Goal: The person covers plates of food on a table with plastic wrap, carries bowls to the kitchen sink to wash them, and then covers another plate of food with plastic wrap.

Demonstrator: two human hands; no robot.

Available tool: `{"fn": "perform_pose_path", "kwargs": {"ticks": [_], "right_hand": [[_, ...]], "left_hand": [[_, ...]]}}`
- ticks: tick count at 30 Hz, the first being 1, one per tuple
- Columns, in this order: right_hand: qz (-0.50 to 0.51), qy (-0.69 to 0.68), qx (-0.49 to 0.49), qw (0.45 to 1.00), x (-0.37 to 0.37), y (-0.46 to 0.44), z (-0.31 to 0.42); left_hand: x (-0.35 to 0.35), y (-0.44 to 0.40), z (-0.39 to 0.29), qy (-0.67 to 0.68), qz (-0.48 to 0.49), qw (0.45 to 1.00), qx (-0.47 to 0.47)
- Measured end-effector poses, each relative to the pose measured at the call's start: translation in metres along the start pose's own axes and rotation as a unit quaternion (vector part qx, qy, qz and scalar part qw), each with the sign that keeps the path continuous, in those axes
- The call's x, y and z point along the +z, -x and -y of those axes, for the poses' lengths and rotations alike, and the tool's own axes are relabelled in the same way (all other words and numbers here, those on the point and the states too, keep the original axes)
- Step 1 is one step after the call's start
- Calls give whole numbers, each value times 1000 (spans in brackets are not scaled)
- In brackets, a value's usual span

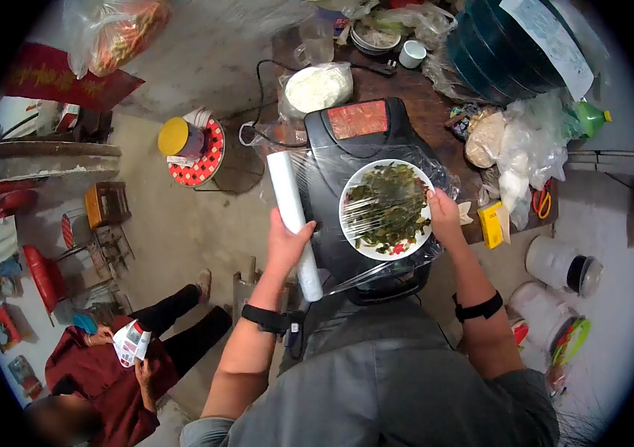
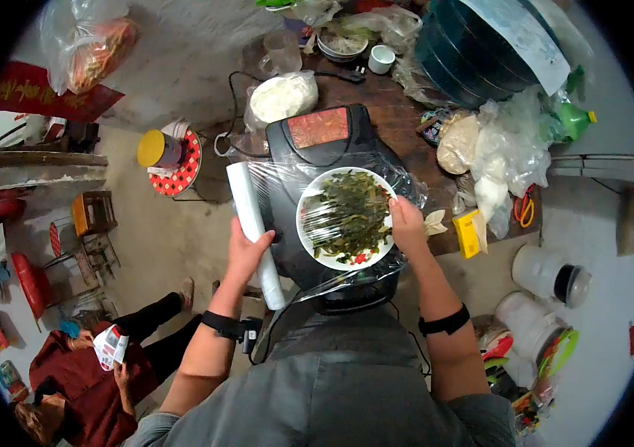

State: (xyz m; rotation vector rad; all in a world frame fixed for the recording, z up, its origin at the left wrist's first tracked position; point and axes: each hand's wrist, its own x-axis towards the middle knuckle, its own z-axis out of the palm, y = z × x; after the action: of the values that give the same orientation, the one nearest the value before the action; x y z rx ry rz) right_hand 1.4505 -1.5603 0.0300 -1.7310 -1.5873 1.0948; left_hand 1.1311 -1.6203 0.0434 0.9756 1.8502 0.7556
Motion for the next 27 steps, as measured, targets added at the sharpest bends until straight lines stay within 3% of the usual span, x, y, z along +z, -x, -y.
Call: {"fn": "perform_pose_path", "kwargs": {"ticks": [3,7,12,14,17,21,25,27], "right_hand": [[-14,-7,-14,1000,1,0,1],[-7,10,2,1000,-1,0,2],[0,30,9,1000,-1,1,0],[-31,-3,-33,999,5,-1,-12],[4,18,1,1000,-2,-2,0],[4,-7,-9,1000,-1,-3,4],[1,-10,-38,999,-4,-3,14],[33,-3,9,999,-7,-2,19]], "left_hand": [[6,10,-25,-52,-79,993,72],[8,0,1,-60,-73,987,128],[1,-7,24,-90,-62,986,123],[-7,-11,34,-69,-45,986,143],[-31,-18,43,-55,-2,988,147],[-57,-19,59,-160,23,968,193],[-87,-12,71,-220,54,965,134],[-111,-9,85,-273,18,950,149]]}}
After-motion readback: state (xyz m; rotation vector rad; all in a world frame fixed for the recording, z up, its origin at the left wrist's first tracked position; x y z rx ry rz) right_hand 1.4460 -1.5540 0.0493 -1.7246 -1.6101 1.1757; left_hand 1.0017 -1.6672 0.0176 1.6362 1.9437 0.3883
